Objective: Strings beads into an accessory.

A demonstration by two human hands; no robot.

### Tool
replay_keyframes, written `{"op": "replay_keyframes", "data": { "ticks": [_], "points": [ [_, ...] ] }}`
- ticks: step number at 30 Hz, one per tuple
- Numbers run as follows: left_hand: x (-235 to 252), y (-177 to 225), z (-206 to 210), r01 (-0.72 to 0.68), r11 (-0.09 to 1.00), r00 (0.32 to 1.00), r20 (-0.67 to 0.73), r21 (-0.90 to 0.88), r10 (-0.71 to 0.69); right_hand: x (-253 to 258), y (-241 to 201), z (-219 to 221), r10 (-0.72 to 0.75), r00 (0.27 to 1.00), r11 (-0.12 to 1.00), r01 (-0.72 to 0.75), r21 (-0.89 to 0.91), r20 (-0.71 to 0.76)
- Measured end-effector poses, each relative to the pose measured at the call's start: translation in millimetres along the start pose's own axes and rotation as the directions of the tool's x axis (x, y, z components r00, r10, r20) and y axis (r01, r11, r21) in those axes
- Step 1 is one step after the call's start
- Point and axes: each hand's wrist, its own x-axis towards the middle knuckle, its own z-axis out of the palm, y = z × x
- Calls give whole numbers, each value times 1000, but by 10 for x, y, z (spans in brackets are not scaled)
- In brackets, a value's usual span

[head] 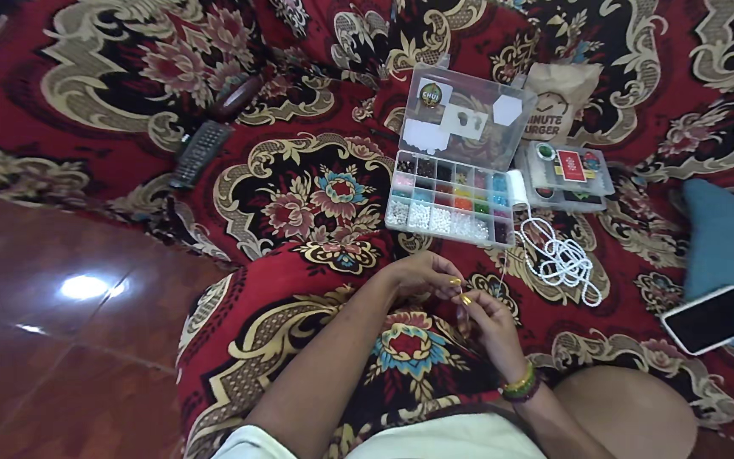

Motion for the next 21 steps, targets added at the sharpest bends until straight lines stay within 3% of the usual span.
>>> {"op": "replay_keyframes", "data": {
  "ticks": [21],
  "points": [
    [8, -10, -16, -3, 999, 1000, 24, 39, 2, 9, -3, 3, 29, 1000, 1000, -29, 5, 4]
  ]
}}
